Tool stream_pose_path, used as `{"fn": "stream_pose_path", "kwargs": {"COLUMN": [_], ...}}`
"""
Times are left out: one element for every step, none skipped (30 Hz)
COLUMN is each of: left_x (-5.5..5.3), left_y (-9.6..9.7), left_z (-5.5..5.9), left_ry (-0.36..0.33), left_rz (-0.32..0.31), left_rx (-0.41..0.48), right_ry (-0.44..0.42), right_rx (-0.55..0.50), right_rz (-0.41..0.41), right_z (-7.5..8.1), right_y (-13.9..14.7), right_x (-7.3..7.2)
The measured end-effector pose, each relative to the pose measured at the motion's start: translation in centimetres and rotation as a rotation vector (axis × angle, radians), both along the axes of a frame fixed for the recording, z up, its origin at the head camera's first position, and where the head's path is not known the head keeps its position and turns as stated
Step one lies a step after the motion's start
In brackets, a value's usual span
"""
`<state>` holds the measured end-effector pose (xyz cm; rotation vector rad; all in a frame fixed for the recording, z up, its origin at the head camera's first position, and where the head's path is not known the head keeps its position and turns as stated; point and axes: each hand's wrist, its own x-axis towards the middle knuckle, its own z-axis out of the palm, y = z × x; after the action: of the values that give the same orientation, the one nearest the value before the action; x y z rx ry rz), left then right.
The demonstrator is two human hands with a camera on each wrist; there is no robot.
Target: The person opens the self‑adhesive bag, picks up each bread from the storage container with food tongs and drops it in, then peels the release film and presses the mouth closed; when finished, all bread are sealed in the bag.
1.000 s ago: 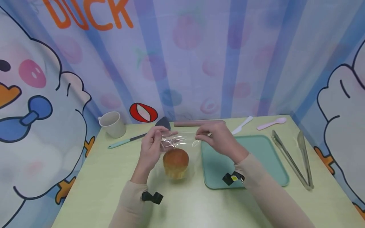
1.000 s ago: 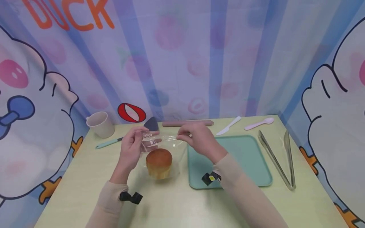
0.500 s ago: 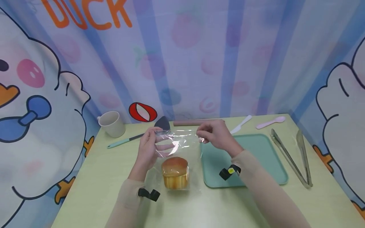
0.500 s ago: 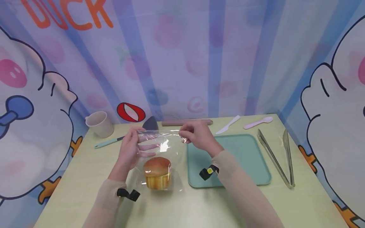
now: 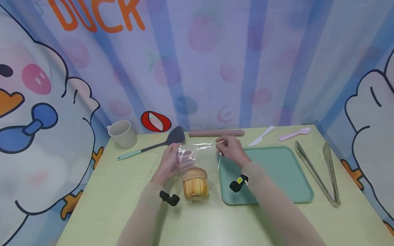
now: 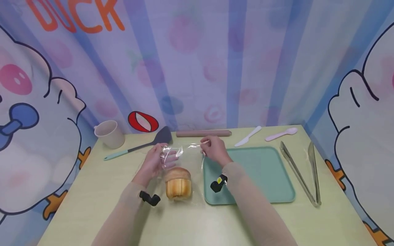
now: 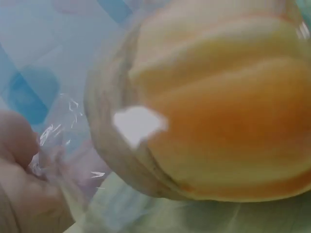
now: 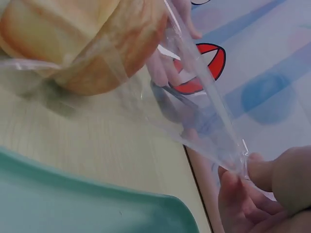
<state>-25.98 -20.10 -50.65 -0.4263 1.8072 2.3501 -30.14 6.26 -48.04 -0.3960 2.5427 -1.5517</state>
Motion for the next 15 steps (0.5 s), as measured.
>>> {"fn": "stream_pose_path", "kwargs": {"left_x": [-0.1,-0.2,-0.3,-0.4,-0.4,-0.5,-0.5,-0.5,-0.5,-0.5,-0.4,-0.2,-0.1,0.1,0.3], "left_y": [0.0,-0.1,-0.1,-0.2,-0.3,-0.4,-0.5,-0.6,-0.8,-0.9,-1.1,-1.3,-1.6,-1.9,-2.2], "left_z": [-0.1,-0.1,-0.1,-0.1,0.0,0.0,0.0,0.1,0.1,0.3,0.4,0.6,0.8,1.1,1.3], "left_ry": [0.004,0.009,0.014,0.013,0.015,0.023,0.033,0.041,0.048,0.054,0.057,0.062,0.070,0.081,0.103], "left_rz": [0.016,0.030,0.038,0.043,0.046,0.053,0.058,0.062,0.064,0.067,0.067,0.066,0.060,0.052,0.044], "left_rx": [-0.034,-0.067,-0.099,-0.128,-0.161,-0.192,-0.222,-0.254,-0.291,-0.332,-0.369,-0.402,-0.441,-0.478,-0.515], "right_ry": [-0.021,-0.033,-0.050,-0.064,-0.078,-0.086,-0.091,-0.087,-0.076,-0.058,-0.037,-0.016,0.006,0.027,0.047], "right_rx": [-0.022,-0.035,-0.046,-0.051,-0.050,-0.048,-0.042,-0.029,-0.012,0.004,0.025,0.041,0.060,0.080,0.099], "right_rz": [-0.012,-0.019,-0.025,-0.027,-0.026,-0.018,-0.012,-0.004,0.003,0.007,0.008,0.008,0.008,0.008,0.009], "right_z": [-0.1,-0.2,-0.2,-0.2,-0.2,-0.2,-0.2,-0.3,-0.4,-0.5,-0.6,-0.7,-0.7,-0.6,-0.6], "right_y": [0.0,0.0,0.0,0.1,0.2,0.3,0.4,0.5,0.7,0.9,1.3,1.6,2.0,2.5,3.1], "right_x": [0.1,0.1,0.2,0.2,0.3,0.3,0.2,0.2,0.2,0.2,0.2,0.3,0.3,0.5,0.6]}}
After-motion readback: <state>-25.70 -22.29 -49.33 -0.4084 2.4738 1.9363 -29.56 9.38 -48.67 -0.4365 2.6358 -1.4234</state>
